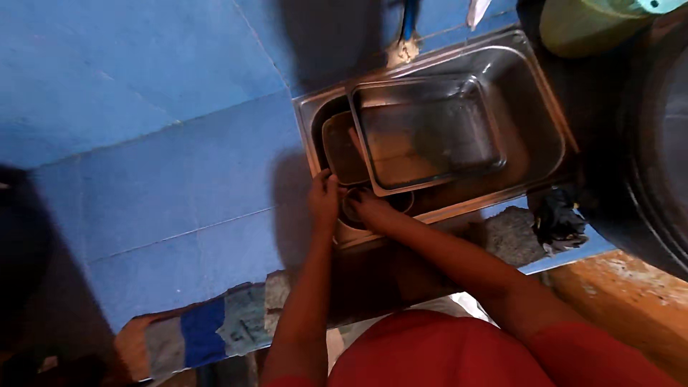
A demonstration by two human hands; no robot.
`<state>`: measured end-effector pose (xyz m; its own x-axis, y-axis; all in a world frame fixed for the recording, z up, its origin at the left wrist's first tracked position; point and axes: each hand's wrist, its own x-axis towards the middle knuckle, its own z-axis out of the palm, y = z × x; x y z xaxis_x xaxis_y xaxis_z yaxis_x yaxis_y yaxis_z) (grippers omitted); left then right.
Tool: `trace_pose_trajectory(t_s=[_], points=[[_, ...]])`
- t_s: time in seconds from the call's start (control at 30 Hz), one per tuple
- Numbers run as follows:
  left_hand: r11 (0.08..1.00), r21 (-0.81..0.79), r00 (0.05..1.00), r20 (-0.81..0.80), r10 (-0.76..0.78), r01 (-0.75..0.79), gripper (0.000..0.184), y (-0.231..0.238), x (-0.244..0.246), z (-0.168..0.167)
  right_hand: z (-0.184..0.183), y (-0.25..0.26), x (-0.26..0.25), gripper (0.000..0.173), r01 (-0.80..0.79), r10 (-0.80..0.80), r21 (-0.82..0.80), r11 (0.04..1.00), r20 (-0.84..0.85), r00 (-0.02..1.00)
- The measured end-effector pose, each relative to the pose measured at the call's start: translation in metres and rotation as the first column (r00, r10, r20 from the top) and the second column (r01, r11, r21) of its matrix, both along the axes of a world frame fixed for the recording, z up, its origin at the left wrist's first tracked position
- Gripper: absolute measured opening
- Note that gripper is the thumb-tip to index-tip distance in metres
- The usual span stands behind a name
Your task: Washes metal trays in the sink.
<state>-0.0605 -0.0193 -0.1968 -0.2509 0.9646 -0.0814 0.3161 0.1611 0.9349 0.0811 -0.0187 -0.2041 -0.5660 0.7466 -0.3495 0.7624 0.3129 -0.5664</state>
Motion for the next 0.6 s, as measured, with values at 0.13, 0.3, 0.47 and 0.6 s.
trace_pose_trajectory(t_s=[0.13,0.3,0.47,0.6], points=[[0.999,-0.022,0.999,-0.026,-0.033,0.033,0.040,0.000,0.001,0.001,0.002,0.006,-0.008,0.048,0.007,0.006,-0.121,0.993,0.104,0.995],[0.999,-0.005,0.999,-0.024,-0.041,0.041,0.040,0.000,0.000,-0.004,-0.048,0.021,-0.022,0.041,0.190,-0.206,-0.228,0.955,-0.050,0.977],[0.998,0.036,0.999,-0.016,-0.048,0.049,0.044,0.001,-0.003,-0.008,-0.032,0.020,-0.025,0.039,0.137,-0.159,-0.160,0.978,-0.134,0.978],[0.997,0.063,0.999,0.005,-0.043,0.042,0.048,0.003,-0.006,-0.013,-0.001,0.008,-0.017,0.044,0.142,-0.149,-0.053,0.988,-0.190,0.970]])
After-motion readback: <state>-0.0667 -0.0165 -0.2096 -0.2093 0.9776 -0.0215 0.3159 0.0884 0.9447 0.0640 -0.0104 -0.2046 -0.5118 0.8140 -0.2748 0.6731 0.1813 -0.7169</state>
